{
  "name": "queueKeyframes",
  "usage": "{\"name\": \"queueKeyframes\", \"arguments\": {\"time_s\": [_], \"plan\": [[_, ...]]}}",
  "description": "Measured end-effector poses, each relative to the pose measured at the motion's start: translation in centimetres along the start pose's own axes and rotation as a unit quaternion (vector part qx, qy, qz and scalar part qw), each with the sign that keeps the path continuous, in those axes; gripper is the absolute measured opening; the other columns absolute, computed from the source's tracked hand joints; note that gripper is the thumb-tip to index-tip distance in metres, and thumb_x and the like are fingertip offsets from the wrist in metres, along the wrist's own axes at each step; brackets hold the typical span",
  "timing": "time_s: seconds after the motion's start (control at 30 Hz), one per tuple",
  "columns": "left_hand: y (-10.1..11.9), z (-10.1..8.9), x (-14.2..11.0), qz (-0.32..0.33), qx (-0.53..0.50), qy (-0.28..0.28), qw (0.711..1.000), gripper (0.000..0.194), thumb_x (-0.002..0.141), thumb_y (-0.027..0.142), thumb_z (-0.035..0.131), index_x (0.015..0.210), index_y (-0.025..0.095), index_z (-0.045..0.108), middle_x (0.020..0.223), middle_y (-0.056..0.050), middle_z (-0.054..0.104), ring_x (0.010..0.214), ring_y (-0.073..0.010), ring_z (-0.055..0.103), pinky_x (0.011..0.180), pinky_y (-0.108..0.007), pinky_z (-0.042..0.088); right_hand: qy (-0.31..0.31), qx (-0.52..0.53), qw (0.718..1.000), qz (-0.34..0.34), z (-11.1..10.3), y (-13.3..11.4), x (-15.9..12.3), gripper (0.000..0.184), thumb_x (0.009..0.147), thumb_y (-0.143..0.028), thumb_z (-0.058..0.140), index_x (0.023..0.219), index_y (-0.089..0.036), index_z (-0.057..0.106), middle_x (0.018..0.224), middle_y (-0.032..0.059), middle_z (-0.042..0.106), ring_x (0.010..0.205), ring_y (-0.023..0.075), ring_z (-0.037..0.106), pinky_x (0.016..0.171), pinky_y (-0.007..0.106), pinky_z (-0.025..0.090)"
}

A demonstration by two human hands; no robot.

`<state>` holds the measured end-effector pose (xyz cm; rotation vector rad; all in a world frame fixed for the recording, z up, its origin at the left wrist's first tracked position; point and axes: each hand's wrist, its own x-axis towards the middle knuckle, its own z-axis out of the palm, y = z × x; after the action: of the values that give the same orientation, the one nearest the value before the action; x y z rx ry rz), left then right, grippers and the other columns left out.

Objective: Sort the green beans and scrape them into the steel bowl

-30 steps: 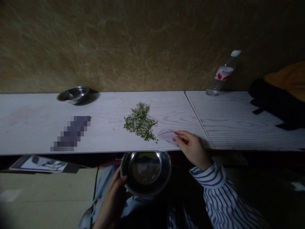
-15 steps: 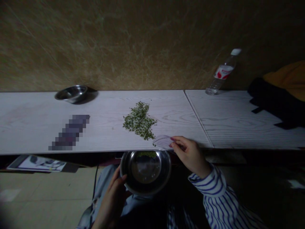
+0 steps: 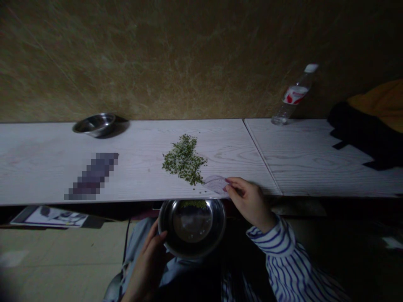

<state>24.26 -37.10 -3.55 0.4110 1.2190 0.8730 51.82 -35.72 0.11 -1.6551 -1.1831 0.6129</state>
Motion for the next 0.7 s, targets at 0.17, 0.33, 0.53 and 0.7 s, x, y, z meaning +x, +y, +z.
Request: {"name": "queueKeyframes", "arguments": {"time_s": [0.17, 0.33, 0.53, 0.7], "plan": [[0.1, 0.1, 0.0, 0.002, 0.001, 0.002, 1.000, 0.078, 0.080, 0.035, 0.069, 0.153, 0.032, 0.041, 0.141, -0.009, 0.061, 0.123, -0.0320, 0.058, 0.086, -0.039, 0.056, 0.019, 0.006, 1.000, 0.003, -0.5, -0.3, 0.3, 0.031, 0.077, -0.041, 0.071, 0.097, -0.017, 0.071, 0.081, 0.0100, 0.078, 0.075, 0.0240, 0.075, 0.073, 0.037, 0.062], [0.1, 0.1, 0.0, -0.004, -0.009, 0.011, 1.000, 0.081, 0.079, 0.036, 0.071, 0.154, 0.031, 0.040, 0.142, -0.009, 0.061, 0.123, -0.0308, 0.059, 0.088, -0.039, 0.055, 0.027, 0.026, 0.999, 0.019, -0.8, -0.5, 0.7, 0.032, 0.075, -0.040, 0.071, 0.097, -0.017, 0.070, 0.082, 0.0102, 0.078, 0.072, 0.0229, 0.075, 0.070, 0.035, 0.062], [0.3, 0.4, -0.2, -0.003, -0.009, 0.014, 1.000, 0.079, 0.080, 0.033, 0.069, 0.154, 0.031, 0.040, 0.141, -0.009, 0.062, 0.119, -0.0291, 0.062, 0.083, -0.035, 0.056, 0.025, 0.010, 1.000, 0.009, 0.4, -0.5, 1.2, 0.032, 0.077, -0.042, 0.070, 0.098, -0.017, 0.071, 0.082, 0.0101, 0.078, 0.075, 0.0241, 0.076, 0.071, 0.036, 0.062], [0.2, 0.2, -0.1, 0.003, -0.008, 0.005, 1.000, 0.081, 0.079, 0.035, 0.071, 0.154, 0.030, 0.040, 0.137, -0.011, 0.065, 0.114, -0.0290, 0.064, 0.079, -0.034, 0.057, 0.011, 0.010, 1.000, -0.005, 0.2, -0.9, 0.8, 0.031, 0.078, -0.043, 0.072, 0.096, -0.017, 0.072, 0.082, 0.0100, 0.078, 0.075, 0.0242, 0.076, 0.071, 0.036, 0.062]]}}
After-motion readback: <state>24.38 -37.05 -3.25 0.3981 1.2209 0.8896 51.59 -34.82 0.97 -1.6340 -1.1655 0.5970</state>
